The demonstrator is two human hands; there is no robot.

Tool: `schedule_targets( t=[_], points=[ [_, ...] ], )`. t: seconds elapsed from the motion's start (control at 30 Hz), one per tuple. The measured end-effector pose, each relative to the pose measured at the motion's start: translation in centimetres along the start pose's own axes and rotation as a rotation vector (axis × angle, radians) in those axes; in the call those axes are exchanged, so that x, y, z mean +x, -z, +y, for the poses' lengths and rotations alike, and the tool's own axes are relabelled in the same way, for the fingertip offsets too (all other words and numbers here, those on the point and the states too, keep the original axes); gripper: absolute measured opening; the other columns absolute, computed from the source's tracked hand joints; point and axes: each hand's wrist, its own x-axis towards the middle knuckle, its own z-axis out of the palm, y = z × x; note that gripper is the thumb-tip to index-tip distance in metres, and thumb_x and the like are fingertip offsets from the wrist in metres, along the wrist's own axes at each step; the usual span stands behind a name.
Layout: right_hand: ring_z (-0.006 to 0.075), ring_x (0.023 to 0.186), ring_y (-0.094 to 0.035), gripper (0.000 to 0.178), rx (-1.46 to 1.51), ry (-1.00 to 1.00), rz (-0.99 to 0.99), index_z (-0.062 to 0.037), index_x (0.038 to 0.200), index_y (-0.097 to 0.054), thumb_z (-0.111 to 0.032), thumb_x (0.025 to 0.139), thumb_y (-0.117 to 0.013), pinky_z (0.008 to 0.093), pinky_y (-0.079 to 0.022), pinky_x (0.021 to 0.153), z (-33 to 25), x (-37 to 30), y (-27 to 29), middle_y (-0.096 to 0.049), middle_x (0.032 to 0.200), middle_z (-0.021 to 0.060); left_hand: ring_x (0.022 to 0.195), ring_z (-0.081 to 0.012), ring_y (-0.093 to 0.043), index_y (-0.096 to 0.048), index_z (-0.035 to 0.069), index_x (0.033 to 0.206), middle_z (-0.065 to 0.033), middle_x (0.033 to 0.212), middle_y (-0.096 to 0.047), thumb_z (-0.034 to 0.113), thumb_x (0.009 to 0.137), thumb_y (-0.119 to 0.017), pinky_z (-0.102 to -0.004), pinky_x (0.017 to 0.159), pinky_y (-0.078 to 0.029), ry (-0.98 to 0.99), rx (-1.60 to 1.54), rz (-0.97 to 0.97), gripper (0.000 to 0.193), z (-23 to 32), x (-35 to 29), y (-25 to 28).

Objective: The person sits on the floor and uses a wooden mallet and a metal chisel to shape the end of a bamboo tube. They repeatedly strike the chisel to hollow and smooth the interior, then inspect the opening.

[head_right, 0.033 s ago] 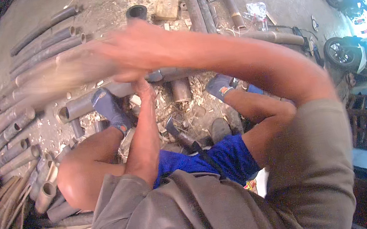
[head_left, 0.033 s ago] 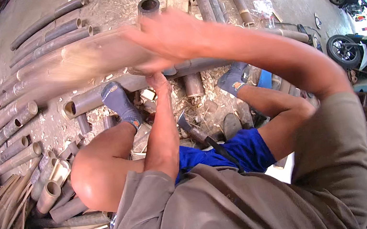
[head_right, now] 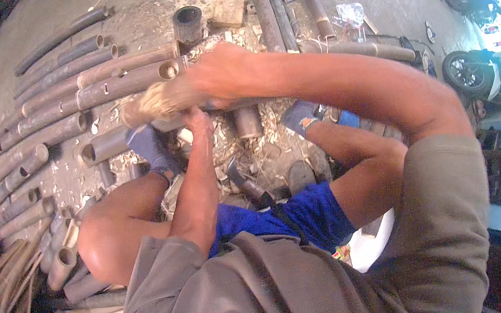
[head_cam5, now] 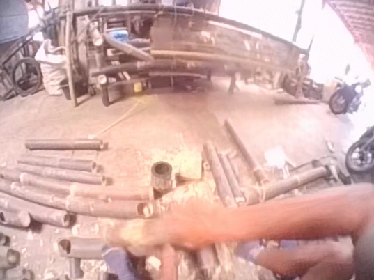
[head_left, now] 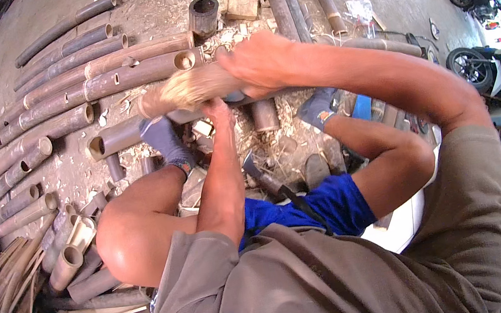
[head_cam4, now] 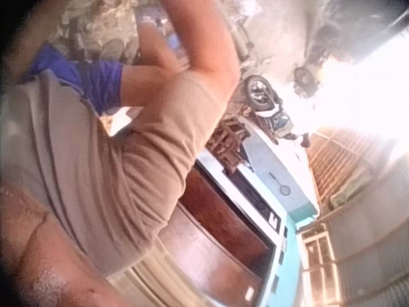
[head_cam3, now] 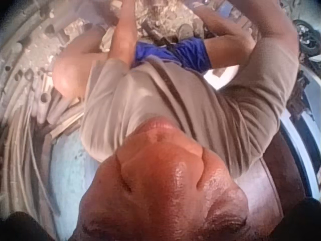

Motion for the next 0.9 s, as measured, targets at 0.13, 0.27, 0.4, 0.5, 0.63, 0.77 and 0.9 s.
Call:
schedule_targets(
  t=[0.13,0.27,0.4,0.5,0.63,0.77,0.9],
  points=[
    [0.0333,0.072,-0.066,0.050,0.010,-0.229,-0.211,0.0012,0.123,-0.056,-0.030,0.086,-0.070,0.0434,-0.053,0.059,0.1,-7.0,1.0,-0.069,0.087,0.0230,0.080,-0.0216,-0.065,-0.063,0.002,0.115,-0.0078,0.102,-0.068,0.016,0.088,-0.069,-0.0350,0.080,-0.053,0.068,-0.080,-0.091,0.031,-2.2,-0.5,-0.9],
    [0.0392,0.102,-0.073,0.079,0.304,-0.600,0.186,-0.0028,0.142,-0.052,-0.033,0.076,-0.083,0.0477,-0.057,0.085,-0.7,-13.6,2.5,-0.070,0.120,0.0261,0.074,-0.0175,-0.061,-0.066,0.000,0.080,-0.0086,0.074,-0.067,0.019,0.081,-0.067,-0.0344,0.074,-0.050,0.122,-0.186,-0.037,0.018,-1.0,-0.1,-2.6],
    [0.0351,0.101,-0.073,0.077,0.581,-0.839,0.338,-0.0002,0.141,-0.054,-0.032,0.077,-0.082,0.0439,-0.055,0.090,-2.9,-19.6,2.0,-0.071,0.116,0.0255,0.075,-0.0196,-0.061,-0.066,-0.001,0.072,-0.0084,0.073,-0.067,0.023,0.077,-0.070,-0.0339,0.077,-0.049,0.047,-0.074,0.009,0.025,-0.5,0.6,-2.2],
    [0.0333,0.104,-0.071,0.074,0.757,-0.939,0.434,0.0022,0.138,-0.055,-0.030,0.077,-0.082,0.0411,-0.053,0.094,-4.5,-22.8,0.7,-0.071,0.116,0.0247,0.071,-0.0199,-0.061,-0.066,-0.003,0.075,-0.0097,0.073,-0.065,0.021,0.077,-0.069,-0.0352,0.076,-0.050,0.060,-0.091,0.026,0.024,-0.4,-0.3,-2.8],
    [0.0315,0.110,-0.070,0.074,0.926,-1.105,0.514,0.0052,0.138,-0.054,-0.027,0.078,-0.083,0.0405,-0.052,0.097,-5.6,-25.4,-3.2,-0.071,0.120,0.0232,0.062,-0.0217,-0.059,-0.063,-0.002,0.087,-0.0102,0.070,-0.060,0.016,0.081,-0.067,-0.0399,0.070,-0.052,0.064,-0.178,-0.023,0.020,-0.6,0.0,-2.9],
    [0.0285,0.113,-0.068,0.074,1.294,-1.192,0.591,0.0072,0.138,-0.054,-0.025,0.079,-0.083,0.0394,-0.051,0.100,-5.9,-25.2,-4.4,-0.070,0.121,0.0207,0.057,-0.0216,-0.053,-0.056,0.001,0.095,-0.0089,0.067,-0.054,0.016,0.086,-0.065,-0.0443,0.065,-0.052,0.041,-0.222,0.013,0.020,1.3,-0.7,-2.9],
    [0.0290,0.115,-0.066,0.085,1.397,-1.324,0.623,0.0086,0.142,-0.050,-0.032,0.075,-0.086,0.0401,-0.048,0.103,-5.7,-25.9,-5.0,-0.067,0.125,0.0206,0.060,-0.0215,-0.049,-0.051,0.005,0.091,-0.0079,0.067,-0.050,0.021,0.089,-0.062,-0.0437,0.068,-0.050,0.086,-0.233,-0.058,0.020,-0.2,0.0,-2.1]
  ],
)
